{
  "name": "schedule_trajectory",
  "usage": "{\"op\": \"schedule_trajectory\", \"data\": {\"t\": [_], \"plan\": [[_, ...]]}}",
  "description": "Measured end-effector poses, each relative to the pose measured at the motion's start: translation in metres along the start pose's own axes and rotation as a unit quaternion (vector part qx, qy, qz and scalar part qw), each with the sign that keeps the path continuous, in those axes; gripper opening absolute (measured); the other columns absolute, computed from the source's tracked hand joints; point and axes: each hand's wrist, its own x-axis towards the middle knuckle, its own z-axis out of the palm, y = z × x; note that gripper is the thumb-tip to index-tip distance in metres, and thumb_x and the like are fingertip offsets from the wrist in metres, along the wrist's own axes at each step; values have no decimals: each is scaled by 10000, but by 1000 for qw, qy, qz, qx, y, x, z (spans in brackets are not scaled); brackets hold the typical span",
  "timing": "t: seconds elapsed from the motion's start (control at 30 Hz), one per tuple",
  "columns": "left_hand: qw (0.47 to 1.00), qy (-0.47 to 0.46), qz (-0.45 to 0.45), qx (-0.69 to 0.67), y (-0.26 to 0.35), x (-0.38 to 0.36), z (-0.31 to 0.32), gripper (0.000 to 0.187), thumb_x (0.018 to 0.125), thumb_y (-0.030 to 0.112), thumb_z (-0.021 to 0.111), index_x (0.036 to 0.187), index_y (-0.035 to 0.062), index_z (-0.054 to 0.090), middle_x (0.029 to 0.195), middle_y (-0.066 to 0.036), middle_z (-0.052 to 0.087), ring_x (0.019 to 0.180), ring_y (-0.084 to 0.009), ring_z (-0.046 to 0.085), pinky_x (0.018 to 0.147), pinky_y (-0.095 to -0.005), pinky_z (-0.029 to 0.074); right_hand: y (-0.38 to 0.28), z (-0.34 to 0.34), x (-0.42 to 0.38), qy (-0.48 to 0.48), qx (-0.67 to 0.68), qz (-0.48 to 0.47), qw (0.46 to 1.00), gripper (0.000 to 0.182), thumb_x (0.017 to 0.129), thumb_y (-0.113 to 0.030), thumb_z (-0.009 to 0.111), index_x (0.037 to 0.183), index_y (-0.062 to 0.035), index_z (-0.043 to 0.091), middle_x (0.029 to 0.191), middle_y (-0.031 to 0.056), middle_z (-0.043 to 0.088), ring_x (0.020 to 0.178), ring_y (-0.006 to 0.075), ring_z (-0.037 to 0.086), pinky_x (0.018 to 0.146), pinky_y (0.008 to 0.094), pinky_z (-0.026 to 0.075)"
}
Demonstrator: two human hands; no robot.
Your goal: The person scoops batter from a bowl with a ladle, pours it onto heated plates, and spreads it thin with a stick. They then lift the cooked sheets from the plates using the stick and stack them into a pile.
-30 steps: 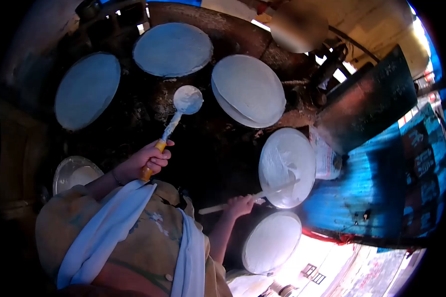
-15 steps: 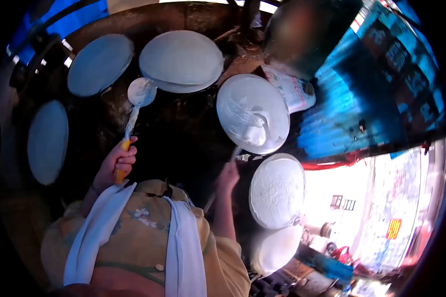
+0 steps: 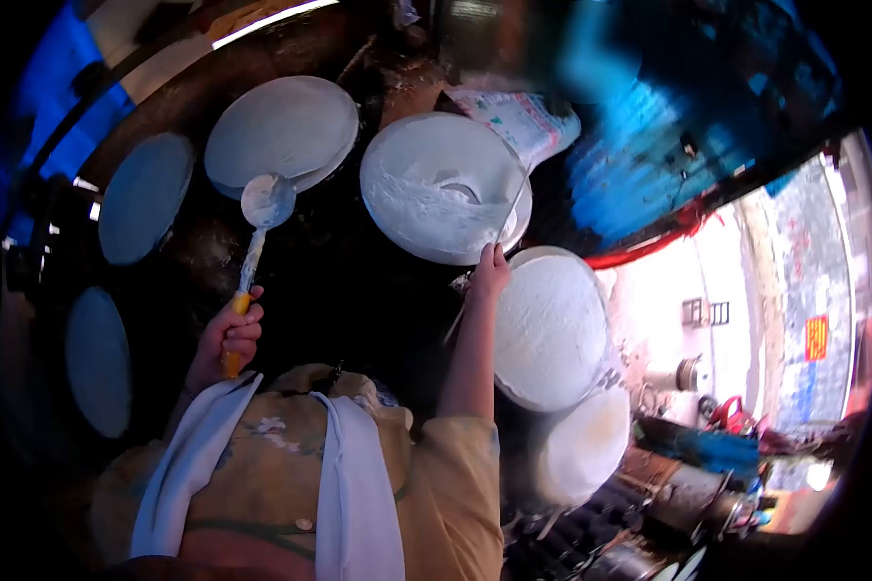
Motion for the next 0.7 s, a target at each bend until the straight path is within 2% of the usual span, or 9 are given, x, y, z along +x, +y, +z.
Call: {"op": "schedule_trajectory", "data": {"t": [0.07,0.13,0.17,0.23,0.27,0.4,0.53,0.57,0.7], "plan": [[999,4,-18,35,-3,11,2,359,847,5,449,1199,65,413,778,-42,449,503,-46,411,430,-144,386,-8,2,-41,83,33,22,996,324,875,-309,469,1037,-60,596,565,11,462,388,106,375,317,247,314],[997,5,-34,66,-7,23,0,369,844,2,454,1204,67,407,776,-42,449,496,-44,409,425,-143,380,16,28,-68,105,64,138,983,427,876,-327,460,1262,-150,502,535,-13,397,385,96,370,323,245,322],[997,-12,-48,60,-4,26,-5,373,843,5,460,1206,69,404,774,-43,450,490,-43,407,421,-142,375,33,49,-83,93,45,76,992,366,875,-282,477,1214,-162,545,526,-22,373,379,93,377,323,242,334],[996,-27,-62,53,-3,27,-3,377,842,7,466,1207,71,400,772,-43,450,484,-41,405,416,-142,370,14,87,-108,20,87,98,991,201,879,-302,524,785,-124,523,541,-21,380,367,91,359,321,239,308],[996,-22,-59,68,-3,25,4,372,844,10,467,1205,71,402,772,-44,451,482,-42,404,411,-143,368,4,90,-101,19,87,99,991,201,879,-302,524,785,-124,523,541,-21,380,367,91,359,321,239,308],[994,-24,-68,84,-6,31,16,359,848,9,466,1196,72,408,758,-46,451,472,-46,406,403,-147,371,-20,58,-69,-50,130,129,982,272,880,-244,542,1129,-138,567,559,-51,364,400,52,334,342,201,281],[989,-18,-70,130,-4,21,15,408,811,-29,451,1199,80,388,759,-49,445,470,-47,391,398,-142,359,-8,34,-104,17,159,128,979,276,899,-267,506,1153,-162,536,537,-48,342,390,56,328,343,199,270],[987,-2,-70,146,-6,17,20,423,802,-31,449,1204,81,380,764,-47,441,470,-44,382,396,-140,352,4,42,-114,-11,140,152,978,377,901,-226,490,1273,-163,475,514,-34,331,368,70,325,329,209,258],[975,13,-69,211,-3,16,44,422,778,-21,452,1186,58,378,788,-32,417,492,-20,349,395,-115,306,6,57,-106,-116,97,199,968,395,888,-236,529,1269,-146,473,554,-13,388,385,85,349,339,219,274]]}}
